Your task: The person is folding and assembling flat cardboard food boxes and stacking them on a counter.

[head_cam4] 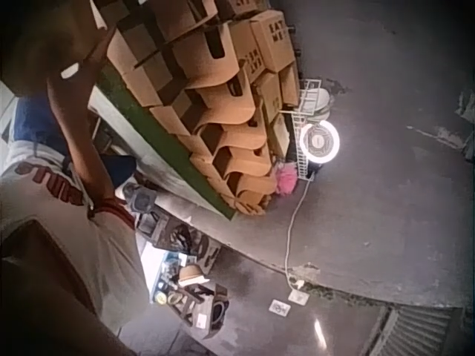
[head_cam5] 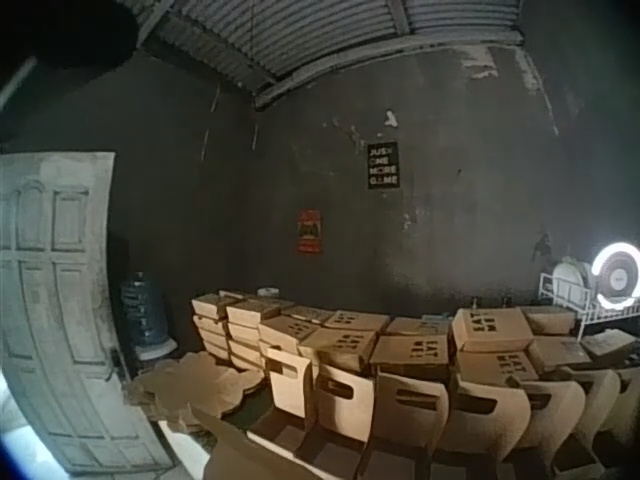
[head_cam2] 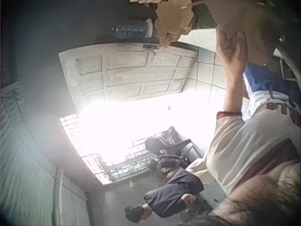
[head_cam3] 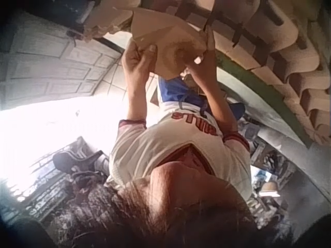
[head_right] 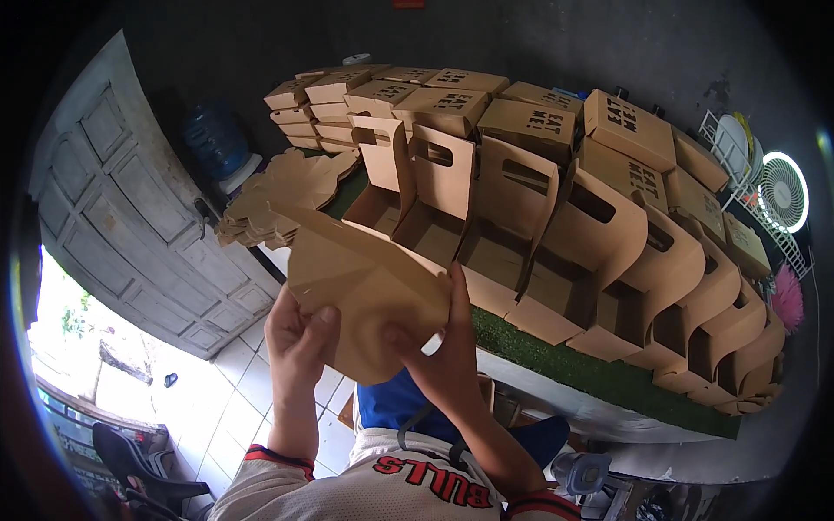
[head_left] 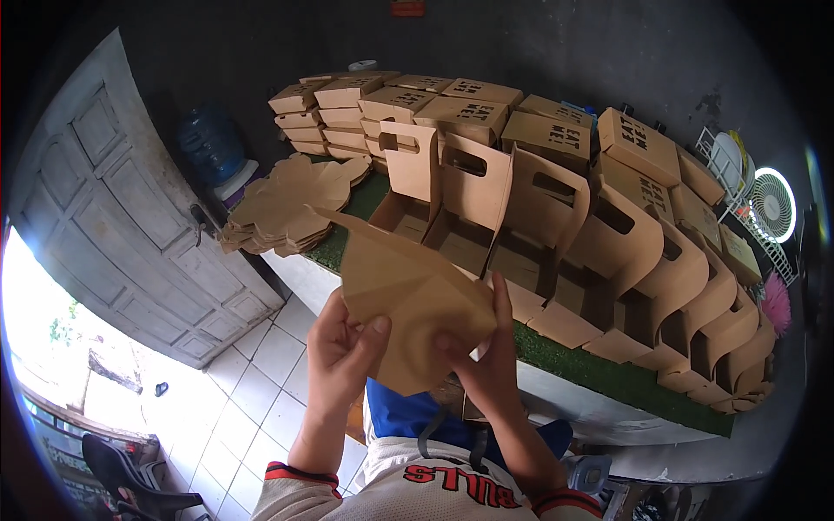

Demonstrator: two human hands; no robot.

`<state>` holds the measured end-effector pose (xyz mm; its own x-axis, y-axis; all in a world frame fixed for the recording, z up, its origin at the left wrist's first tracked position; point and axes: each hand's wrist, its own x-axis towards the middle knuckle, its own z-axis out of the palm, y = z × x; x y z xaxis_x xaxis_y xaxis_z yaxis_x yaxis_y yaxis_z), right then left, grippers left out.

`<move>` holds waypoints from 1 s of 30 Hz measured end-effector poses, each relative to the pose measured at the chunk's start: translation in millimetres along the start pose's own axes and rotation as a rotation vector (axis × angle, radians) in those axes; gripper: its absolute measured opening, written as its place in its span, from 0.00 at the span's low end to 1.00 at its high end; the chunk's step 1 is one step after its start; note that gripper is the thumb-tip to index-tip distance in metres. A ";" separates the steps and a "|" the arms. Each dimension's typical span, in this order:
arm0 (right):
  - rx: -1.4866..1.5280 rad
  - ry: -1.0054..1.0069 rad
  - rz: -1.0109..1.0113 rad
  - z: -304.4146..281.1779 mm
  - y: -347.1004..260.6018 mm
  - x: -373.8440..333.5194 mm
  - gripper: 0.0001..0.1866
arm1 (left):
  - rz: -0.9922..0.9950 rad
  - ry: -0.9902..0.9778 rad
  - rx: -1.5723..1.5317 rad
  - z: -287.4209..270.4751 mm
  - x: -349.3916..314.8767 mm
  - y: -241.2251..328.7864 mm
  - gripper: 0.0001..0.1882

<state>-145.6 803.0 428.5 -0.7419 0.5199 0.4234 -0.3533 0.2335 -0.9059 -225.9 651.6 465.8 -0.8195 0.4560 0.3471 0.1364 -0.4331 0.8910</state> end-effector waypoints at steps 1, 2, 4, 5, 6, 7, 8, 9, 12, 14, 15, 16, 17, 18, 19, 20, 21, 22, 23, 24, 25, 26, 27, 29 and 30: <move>-0.098 0.018 -0.024 -0.9 -3.6 0.7 0.51 | -0.015 0.001 0.040 0.9 -0.8 2.3 0.22; -0.305 0.007 -0.212 -4.7 -8.4 3.0 0.49 | -0.030 -0.002 0.079 1.3 -1.8 4.2 0.21; -0.627 0.013 -0.450 -16.8 -21.1 8.8 0.45 | -0.077 -0.049 0.149 0.6 -6.1 7.7 0.21; -0.608 -0.057 -0.459 -19.7 -26.7 13.2 0.42 | -0.106 -0.092 0.182 -0.8 -8.6 9.8 0.22; -0.578 -0.102 -0.471 -21.5 -32.0 17.2 0.39 | -0.136 -0.135 0.218 -2.2 -11.0 11.4 0.22; -0.558 -0.165 -0.459 -21.9 -36.5 20.9 0.36 | -0.110 -0.183 0.232 -3.1 -13.0 11.8 0.22; -0.532 -0.184 -0.485 -21.4 -40.2 23.8 0.33 | -0.081 -0.228 0.246 -4.1 -14.6 11.8 0.22; -0.516 -0.221 -0.489 -20.4 -43.1 25.8 0.29 | -0.055 -0.281 0.259 -5.8 -15.2 11.7 0.22; -0.435 -0.253 -0.473 -16.1 -46.4 25.5 0.21 | -0.120 -0.323 -0.112 -11.8 -13.5 9.4 0.28; -0.376 -0.231 -0.471 -16.5 -45.3 23.4 0.17 | -0.228 -0.323 -0.364 -14.3 -12.2 6.2 0.34; -0.347 -0.211 -0.485 -17.7 -44.0 23.4 0.15 | -0.292 -0.319 -0.502 -15.4 -10.0 4.2 0.37; -0.317 -0.182 -0.506 -19.9 -42.6 23.2 0.14 | -0.352 -0.296 -0.471 -18.0 -8.4 4.2 0.47; -0.363 -0.221 -0.569 -22.8 -41.5 23.2 0.13 | -0.291 -0.269 -0.425 -19.1 -5.7 2.8 0.48; -0.406 -0.258 -0.646 -26.2 -40.4 24.0 0.12 | -0.221 -0.237 -0.393 -19.8 -2.6 1.2 0.49; -0.420 -0.283 -0.709 -28.6 -39.6 23.1 0.12 | -0.173 -0.207 -0.336 -21.6 -1.9 1.8 0.50; -0.438 -0.280 -0.703 -28.2 -38.4 21.9 0.11 | -0.194 -0.220 -0.386 -25.8 0.2 5.0 0.51; -0.460 -0.264 -0.672 -29.0 -37.5 21.3 0.10 | -0.149 -0.256 -0.268 -27.8 1.3 7.1 0.50; -0.473 -0.251 -0.632 -28.9 -36.8 19.5 0.10 | -0.108 -0.290 -0.151 -29.7 1.1 9.9 0.50; -0.481 -0.239 -0.584 -27.9 -35.9 18.0 0.10 | -0.031 -0.339 -0.050 -30.0 1.2 11.6 0.49; -0.439 -0.210 -0.543 -25.5 -34.6 16.8 0.10 | 0.055 -0.376 0.055 -29.0 1.4 12.4 0.46; -0.392 -0.184 -0.495 -22.1 -33.2 15.5 0.10 | 0.050 -0.351 0.112 -26.4 0.2 12.7 0.45; -0.320 -0.154 -0.453 -18.6 -32.1 14.0 0.10 | 0.068 -0.328 0.159 -22.0 -2.3 12.0 0.44; -0.301 -0.132 -0.420 -15.3 -31.2 13.0 0.10 | 0.071 -0.298 0.243 -17.3 -4.0 11.1 0.42; -0.216 -0.069 -0.365 -9.5 -30.4 12.4 0.11 | 0.039 -0.258 0.264 -8.8 -5.5 10.2 0.40; -0.154 -0.079 -0.313 -7.2 -30.6 12.2 0.10 | 0.017 -0.238 0.293 -5.1 -5.7 9.8 0.39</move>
<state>-139.8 808.1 461.3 -0.6553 0.3401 0.6744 -0.4847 0.4955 -0.7208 -222.7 640.8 471.1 -0.6683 0.6333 0.3902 0.3304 -0.2173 0.9185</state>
